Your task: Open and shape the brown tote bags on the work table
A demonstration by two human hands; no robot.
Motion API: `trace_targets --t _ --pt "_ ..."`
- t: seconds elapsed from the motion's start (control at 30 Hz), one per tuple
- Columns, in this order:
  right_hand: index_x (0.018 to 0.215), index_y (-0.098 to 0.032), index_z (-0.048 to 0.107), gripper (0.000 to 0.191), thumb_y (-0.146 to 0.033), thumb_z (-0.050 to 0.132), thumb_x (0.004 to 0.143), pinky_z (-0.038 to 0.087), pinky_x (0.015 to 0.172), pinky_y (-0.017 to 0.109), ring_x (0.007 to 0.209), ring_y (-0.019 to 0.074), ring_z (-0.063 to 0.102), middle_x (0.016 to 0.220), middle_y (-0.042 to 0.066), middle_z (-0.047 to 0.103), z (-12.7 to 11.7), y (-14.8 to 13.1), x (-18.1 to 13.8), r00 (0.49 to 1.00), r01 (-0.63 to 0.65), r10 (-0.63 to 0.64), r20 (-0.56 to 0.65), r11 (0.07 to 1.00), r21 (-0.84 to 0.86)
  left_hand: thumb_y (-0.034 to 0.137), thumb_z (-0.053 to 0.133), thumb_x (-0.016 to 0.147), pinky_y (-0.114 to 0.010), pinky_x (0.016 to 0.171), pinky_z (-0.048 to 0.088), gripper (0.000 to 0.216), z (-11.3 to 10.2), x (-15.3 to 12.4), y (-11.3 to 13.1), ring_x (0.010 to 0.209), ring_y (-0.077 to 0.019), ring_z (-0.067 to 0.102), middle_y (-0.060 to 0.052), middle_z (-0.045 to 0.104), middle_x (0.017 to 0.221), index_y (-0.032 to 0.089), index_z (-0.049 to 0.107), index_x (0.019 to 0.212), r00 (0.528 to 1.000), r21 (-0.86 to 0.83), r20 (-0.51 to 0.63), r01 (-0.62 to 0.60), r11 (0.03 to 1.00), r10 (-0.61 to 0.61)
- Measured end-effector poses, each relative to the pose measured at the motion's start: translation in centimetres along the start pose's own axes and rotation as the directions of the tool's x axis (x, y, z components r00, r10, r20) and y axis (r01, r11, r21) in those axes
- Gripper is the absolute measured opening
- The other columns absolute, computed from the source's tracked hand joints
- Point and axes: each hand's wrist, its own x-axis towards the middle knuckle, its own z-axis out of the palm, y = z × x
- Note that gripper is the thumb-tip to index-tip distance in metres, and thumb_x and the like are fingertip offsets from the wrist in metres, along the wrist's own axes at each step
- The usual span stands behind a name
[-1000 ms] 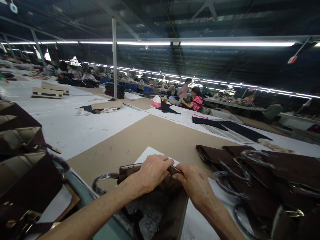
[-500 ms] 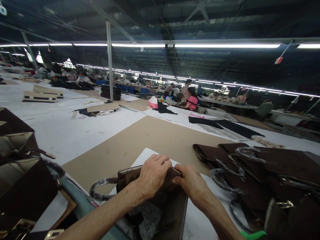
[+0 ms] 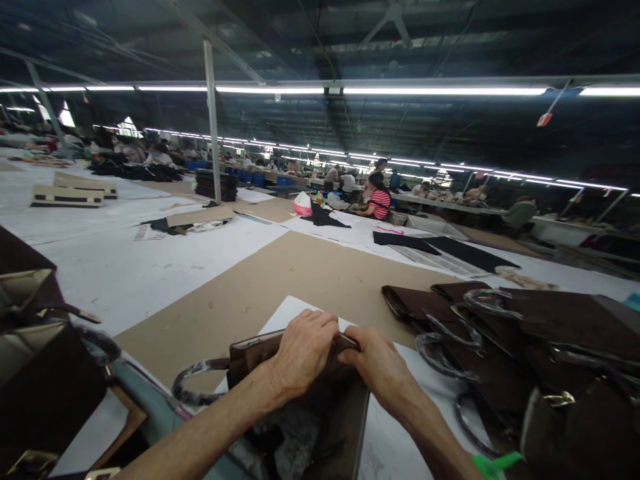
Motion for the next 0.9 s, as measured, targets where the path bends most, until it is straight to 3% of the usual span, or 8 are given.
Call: trace_targets --t 0.13,0.27,0.7,0.9 --pt "0.069 -0.022 0.061 0.01 -0.019 0.052 0.064 0.023 0.055 0.023 0.065 0.0117 0.048 0.065 -0.003 0.058 -0.1 0.1 0.1 1.0 0.028 -0.028 0.007 0.999 0.02 0.013 0.048 0.082 -0.03 0.079 0.04 0.01 -0.4 -0.2 0.0 0.087 -0.0165 0.054 -0.002 0.06 0.1 0.017 0.054 0.076 1.0 -0.099 -0.02 -0.009 0.995 0.007" --pt "0.068 -0.023 0.061 0.008 -0.02 0.054 0.065 0.023 0.054 0.023 0.063 0.0113 0.047 0.062 -0.004 0.057 0.0 0.1 -0.1 0.999 0.038 -0.038 -0.002 0.999 0.012 0.01 0.047 0.08 -0.028 0.076 0.04 0.01 -0.5 -0.1 -0.2 0.083 -0.0159 0.054 -0.001 0.061 0.091 0.017 0.052 0.075 0.998 -0.193 -0.027 0.054 0.98 -0.061" --pt "0.067 -0.022 0.06 0.018 -0.022 0.048 0.081 0.027 0.059 0.024 0.068 0.0132 0.052 0.068 -0.001 0.063 0.2 0.1 -0.8 0.995 0.081 -0.085 -0.054 0.994 -0.074 0.008 0.047 0.074 -0.026 0.071 0.037 0.012 -0.7 -0.1 -0.3 0.076 -0.0151 0.052 -0.001 0.061 0.079 0.017 0.05 0.068 1.0 -0.29 -0.004 0.013 0.957 -0.015" --pt "0.066 -0.02 0.058 0.022 -0.023 0.048 0.085 0.028 0.058 0.024 0.067 0.0134 0.052 0.066 0.0 0.061 0.1 0.1 -1.0 0.995 0.085 -0.092 -0.048 0.989 -0.125 0.008 0.047 0.073 -0.025 0.067 0.036 0.011 0.0 -0.1 -0.5 0.072 -0.0148 0.051 0.001 0.057 0.071 0.018 0.052 0.07 0.995 -0.266 -0.026 0.088 0.96 -0.098"
